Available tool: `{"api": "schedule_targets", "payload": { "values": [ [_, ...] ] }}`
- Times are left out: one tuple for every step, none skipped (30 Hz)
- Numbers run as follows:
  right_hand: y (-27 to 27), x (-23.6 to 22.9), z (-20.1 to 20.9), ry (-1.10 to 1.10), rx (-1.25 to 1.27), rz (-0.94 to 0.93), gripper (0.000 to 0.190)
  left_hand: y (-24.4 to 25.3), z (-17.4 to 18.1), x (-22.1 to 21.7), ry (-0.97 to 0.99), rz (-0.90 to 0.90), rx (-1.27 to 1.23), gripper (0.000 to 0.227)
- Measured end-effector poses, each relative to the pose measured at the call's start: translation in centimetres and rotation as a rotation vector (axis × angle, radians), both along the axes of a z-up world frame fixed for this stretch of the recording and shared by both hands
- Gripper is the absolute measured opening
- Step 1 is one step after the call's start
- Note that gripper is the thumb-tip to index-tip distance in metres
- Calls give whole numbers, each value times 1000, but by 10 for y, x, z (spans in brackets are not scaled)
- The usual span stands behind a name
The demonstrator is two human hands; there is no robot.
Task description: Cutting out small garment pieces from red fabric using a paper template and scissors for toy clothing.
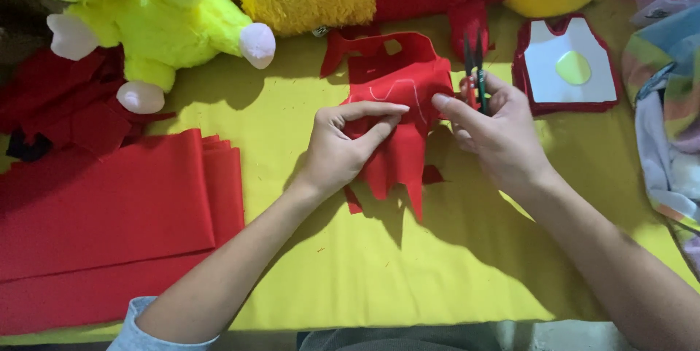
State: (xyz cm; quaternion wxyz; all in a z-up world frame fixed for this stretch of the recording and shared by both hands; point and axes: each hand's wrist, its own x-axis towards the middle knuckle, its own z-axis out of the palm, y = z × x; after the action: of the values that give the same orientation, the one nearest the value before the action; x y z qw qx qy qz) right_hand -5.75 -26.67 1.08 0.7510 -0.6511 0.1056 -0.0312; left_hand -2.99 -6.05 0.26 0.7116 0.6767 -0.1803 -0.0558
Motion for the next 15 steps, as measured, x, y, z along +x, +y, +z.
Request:
{"api": "schedule_targets", "payload": {
  "values": [
    [0, 1, 0, 1, 0, 3, 25, 0, 1, -1, 1, 3, 0, 18],
    [-1, 2, 0, 1, -32, 0, 25, 0, 3, -1, 4, 7, 5, 18],
    [-2, 2, 0, 0, -64, -3, 25, 0, 4, -1, 8, 12, 10, 18],
    [-1, 2, 1, -1, -64, -4, 25, -1, 6, -1, 6, 11, 10, 18],
    [0, 1, 2, 4, -101, 5, 24, -2, 8, 0, 2, 17, 5, 19],
    [2, 0, 3, 12, -137, 17, 23, -2, 10, 0, 0, 24, 1, 21],
    [2, -1, 1, 13, -136, 17, 23, -3, 7, 0, 1, 25, 2, 21],
    [2, 0, 0, -15, -138, 18, 21, -3, 4, -1, 9, 37, -13, 21],
    [2, 0, -1, -43, -139, 18, 18, -4, 0, -1, 17, 50, -28, 21],
    [4, -3, 8, -43, -141, 20, 18, -3, 0, 0, 17, 51, -29, 21],
    [6, -5, 17, -55, -182, 30, 17, -2, -1, 1, -7, 98, 4, 20],
    [9, -8, 26, -67, -223, 36, 15, -1, -1, 2, -30, 142, 39, 19],
    [7, -11, 29, -67, -224, 34, 15, -1, -1, 1, -30, 139, 39, 19],
    [5, -13, 32, -94, -324, 90, 15, 0, 0, 1, -16, 173, 24, 19],
    [4, -14, 36, -122, -425, 145, 16, 1, 1, 1, -1, 207, 9, 19]
  ]
}}
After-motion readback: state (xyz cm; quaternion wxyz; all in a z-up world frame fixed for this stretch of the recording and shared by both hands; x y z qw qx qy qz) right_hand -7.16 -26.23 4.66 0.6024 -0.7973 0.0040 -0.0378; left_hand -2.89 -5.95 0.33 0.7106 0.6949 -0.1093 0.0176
